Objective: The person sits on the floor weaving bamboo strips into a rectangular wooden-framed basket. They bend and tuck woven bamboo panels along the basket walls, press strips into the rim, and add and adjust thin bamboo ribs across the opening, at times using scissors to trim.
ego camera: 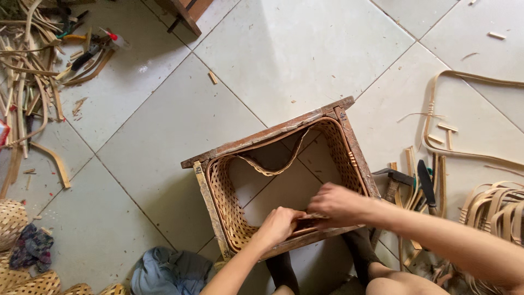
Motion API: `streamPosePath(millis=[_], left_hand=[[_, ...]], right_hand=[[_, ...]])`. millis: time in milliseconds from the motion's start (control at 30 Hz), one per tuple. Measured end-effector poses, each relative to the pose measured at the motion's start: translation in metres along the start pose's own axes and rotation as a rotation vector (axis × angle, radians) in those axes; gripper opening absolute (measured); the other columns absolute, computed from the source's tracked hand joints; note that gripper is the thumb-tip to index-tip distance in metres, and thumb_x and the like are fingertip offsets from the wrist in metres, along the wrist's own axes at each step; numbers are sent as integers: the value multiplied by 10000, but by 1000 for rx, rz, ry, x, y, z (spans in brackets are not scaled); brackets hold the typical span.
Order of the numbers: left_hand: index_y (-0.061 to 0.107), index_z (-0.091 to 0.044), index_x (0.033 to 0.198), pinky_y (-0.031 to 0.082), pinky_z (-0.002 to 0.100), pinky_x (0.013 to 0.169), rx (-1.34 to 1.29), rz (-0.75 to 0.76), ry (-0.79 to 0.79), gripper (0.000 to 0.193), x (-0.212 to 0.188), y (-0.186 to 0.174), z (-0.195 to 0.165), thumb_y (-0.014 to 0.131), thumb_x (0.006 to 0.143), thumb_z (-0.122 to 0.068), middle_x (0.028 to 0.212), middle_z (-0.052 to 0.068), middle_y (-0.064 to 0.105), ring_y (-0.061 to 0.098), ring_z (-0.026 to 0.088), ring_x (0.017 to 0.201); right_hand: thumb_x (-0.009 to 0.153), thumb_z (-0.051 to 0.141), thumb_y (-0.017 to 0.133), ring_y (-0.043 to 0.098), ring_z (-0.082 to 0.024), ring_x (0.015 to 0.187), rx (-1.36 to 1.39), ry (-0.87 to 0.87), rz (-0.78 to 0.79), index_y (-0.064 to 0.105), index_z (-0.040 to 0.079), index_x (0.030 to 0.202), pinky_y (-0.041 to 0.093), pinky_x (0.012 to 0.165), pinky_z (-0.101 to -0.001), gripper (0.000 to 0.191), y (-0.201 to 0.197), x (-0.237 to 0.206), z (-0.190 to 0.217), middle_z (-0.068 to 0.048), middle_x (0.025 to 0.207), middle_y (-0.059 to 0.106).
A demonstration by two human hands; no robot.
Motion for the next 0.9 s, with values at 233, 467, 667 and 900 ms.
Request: streamPosePath(millis=[233,467,667,900], left_hand=[[691,7,1241,589,424,885,142,-404,157,348,-8,-5,-1,559,922,45,1261,226,679,705,401,1035],[737,-15,1180,586,423,930,126,-278,175,362,-3,-1,-3,578,858,37,1186,201,721,720,377,1030],[738,-46,1203,568,412,968,115,-124,103,362,2,-4,-10,592,875,-5,1219,163,722,717,350,1047],[733,-146,1220,538,397,1129,109,-479,324,326,-15,-93,-38,776,929,-287,1324,48,709,654,213,1269]], right_hand=[[708,591,834,552,-430,1234,-580,98,137,520,-152,1265,210,1173,-555,981,24,-58,-19,-329,1219,604],[741,373,822,645,-330,822,-348,79,174,598,4,919,323,1131,-477,467,58,-57,-42,-114,768,639],[714,386,845,657,-333,818,-311,57,202,617,19,891,349,1113,-460,467,63,-57,-46,-110,742,648],[753,379,712,703,-294,815,-74,-86,-574,620,120,1237,537,769,-453,557,-53,-55,-47,-114,1106,643]])
Point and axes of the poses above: each hand's wrist, its own x-axis towards the middle knuckle, its own y-axis out of the palm, z = x × y, the point moved 9 cm from there along x, towards the middle knuckle
